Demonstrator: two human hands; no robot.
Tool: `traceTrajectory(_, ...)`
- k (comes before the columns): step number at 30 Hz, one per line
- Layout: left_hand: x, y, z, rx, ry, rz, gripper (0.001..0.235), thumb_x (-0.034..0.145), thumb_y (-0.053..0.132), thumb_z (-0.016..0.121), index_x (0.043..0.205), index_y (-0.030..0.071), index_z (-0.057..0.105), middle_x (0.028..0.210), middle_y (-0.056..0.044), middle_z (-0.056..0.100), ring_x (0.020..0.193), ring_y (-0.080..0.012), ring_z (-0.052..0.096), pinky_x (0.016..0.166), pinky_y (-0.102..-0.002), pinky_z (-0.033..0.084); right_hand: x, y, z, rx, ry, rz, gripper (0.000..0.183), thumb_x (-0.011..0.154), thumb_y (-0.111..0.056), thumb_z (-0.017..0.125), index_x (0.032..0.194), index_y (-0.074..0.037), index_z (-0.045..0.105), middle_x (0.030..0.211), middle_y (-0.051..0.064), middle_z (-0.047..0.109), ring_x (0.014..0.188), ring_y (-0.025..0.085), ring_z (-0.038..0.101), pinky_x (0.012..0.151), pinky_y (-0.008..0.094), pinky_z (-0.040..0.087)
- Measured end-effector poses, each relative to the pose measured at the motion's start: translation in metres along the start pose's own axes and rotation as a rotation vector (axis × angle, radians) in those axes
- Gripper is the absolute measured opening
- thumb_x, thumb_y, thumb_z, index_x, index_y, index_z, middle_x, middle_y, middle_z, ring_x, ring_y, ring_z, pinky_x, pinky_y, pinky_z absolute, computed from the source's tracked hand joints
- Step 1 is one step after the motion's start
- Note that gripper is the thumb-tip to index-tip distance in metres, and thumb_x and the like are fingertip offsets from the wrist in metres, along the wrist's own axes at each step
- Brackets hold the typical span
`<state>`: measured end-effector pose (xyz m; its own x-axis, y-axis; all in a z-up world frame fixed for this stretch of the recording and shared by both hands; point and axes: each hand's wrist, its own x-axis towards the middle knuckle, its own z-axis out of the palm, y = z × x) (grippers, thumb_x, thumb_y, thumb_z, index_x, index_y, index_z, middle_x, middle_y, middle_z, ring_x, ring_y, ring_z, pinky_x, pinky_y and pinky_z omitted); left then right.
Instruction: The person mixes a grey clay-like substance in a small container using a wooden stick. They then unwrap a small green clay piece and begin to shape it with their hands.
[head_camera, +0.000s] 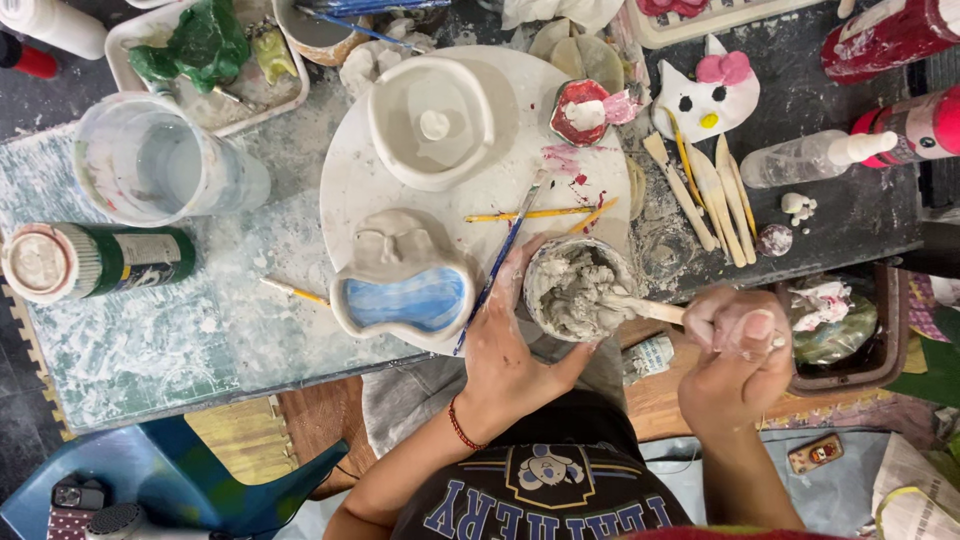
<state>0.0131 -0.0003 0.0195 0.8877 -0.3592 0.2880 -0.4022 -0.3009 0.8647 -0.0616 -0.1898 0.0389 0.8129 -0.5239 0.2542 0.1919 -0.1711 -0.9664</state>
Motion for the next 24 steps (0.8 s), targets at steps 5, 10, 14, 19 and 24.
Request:
traceTrajectory(5, -0.003, -0.002, 0.001, 0.042, -0.006, -0.011, 0.113, 0.077, 0.028, 0.092, 0.156, -0.008, 0.020, 0.148, -0.028, 0.052, 0.133, -0.0406, 0.061, 0.113, -0.045, 0.051, 0.002, -0.005, -0.012, -0.037, 0.038, -0.028, 0.037, 0.118, -0.028, 0.042, 0.087, -0.009, 0.038, 0.071, 0.005, 0.042, 0.052, 0.010, 0.035, 0.045, 0.025, 0.029)
traceTrajectory(10, 0.000, 0.000, -0.001, 0.018, -0.007, -0.013, 0.112, 0.077, 0.026, 0.092, 0.156, -0.007, 0.020, 0.148, -0.027, 0.053, 0.133, -0.0403, 0.062, 0.113, -0.044, 0.051, -0.003, -0.021, -0.014, -0.050, 0.039, -0.032, 0.039, 0.123, -0.028, 0.043, 0.090, -0.008, 0.040, 0.071, 0.003, 0.039, 0.056, 0.011, 0.037, 0.047, 0.025, 0.031)
traceTrajectory(14, 0.004, 0.004, -0.004, -0.034, -0.001, 0.003, 0.111, 0.080, 0.024, 0.091, 0.158, -0.006, 0.018, 0.152, -0.025, 0.053, 0.136, -0.0400, 0.063, 0.116, -0.044, 0.052, -0.003, -0.023, -0.022, -0.095, 0.110, -0.006, 0.034, 0.117, -0.030, 0.043, 0.091, -0.009, 0.041, 0.071, 0.004, 0.041, 0.052, 0.008, 0.034, 0.046, 0.024, 0.029)
traceTrajectory(19, 0.007, 0.004, -0.008, -0.050, 0.017, 0.028, 0.111, 0.081, 0.025, 0.091, 0.158, -0.004, 0.017, 0.153, -0.024, 0.052, 0.136, -0.0398, 0.063, 0.116, -0.044, 0.052, -0.008, -0.012, -0.065, -0.010, 0.152, -0.084, 0.029, 0.112, -0.032, 0.044, 0.090, -0.013, 0.048, 0.071, 0.002, 0.049, 0.052, 0.007, 0.040, 0.047, 0.026, 0.034)
traceTrajectory(24, 0.005, 0.004, -0.009, -0.018, 0.010, 0.009, 0.111, 0.081, 0.028, 0.092, 0.157, -0.005, 0.018, 0.152, -0.022, 0.054, 0.133, -0.0386, 0.064, 0.112, -0.043, 0.053, -0.004, -0.021, -0.097, 0.197, -0.073, -0.318, 0.026, 0.107, -0.033, 0.046, 0.088, -0.017, 0.054, 0.071, 0.001, 0.057, 0.052, 0.006, 0.046, 0.049, 0.029, 0.040)
